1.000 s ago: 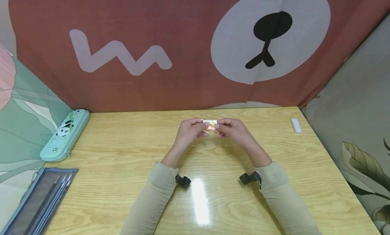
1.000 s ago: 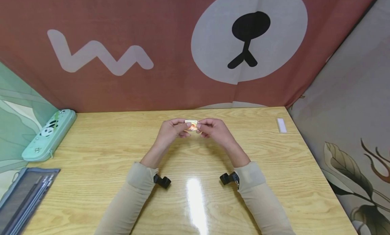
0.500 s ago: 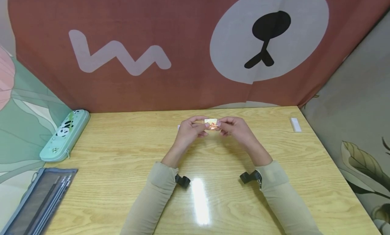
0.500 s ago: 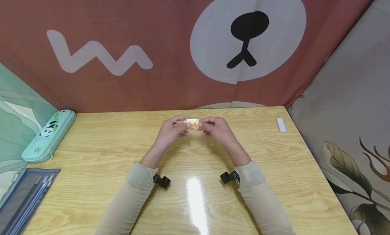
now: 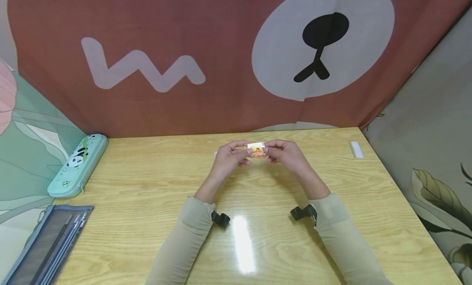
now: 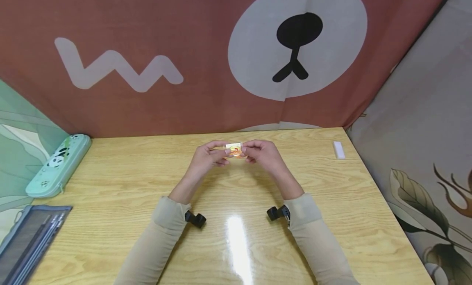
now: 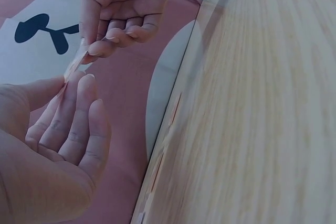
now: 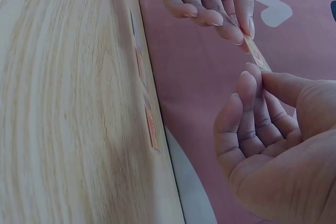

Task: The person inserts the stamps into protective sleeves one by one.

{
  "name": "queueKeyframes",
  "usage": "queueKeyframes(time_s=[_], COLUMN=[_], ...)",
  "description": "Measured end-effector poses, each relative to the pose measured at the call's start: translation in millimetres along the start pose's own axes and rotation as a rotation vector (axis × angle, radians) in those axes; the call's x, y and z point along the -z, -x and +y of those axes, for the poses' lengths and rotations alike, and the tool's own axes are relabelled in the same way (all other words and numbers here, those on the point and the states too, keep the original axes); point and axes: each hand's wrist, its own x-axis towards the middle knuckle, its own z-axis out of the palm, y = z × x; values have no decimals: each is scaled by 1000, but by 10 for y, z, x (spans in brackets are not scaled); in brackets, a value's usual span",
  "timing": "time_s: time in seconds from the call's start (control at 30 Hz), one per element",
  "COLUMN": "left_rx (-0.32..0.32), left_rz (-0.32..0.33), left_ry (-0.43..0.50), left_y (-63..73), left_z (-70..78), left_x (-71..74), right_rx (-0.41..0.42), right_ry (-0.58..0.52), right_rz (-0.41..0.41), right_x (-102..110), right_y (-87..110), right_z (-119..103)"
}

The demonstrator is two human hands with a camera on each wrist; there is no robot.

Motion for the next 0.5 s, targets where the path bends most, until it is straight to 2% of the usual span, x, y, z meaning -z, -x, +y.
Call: queueKeyframes(time_s=[0.27, 0.5], left_rx=[-5, -8], left_rz=[-8, -21], left_ry=[0, 16], left_y=[10, 20], left_z=[22, 39], left_x=[36, 44], right_rx=[3, -3], right_ry=[17, 49], right_rz=[15, 42], right_x=[68, 283], right_y=[-25, 27], right_z=[12, 27])
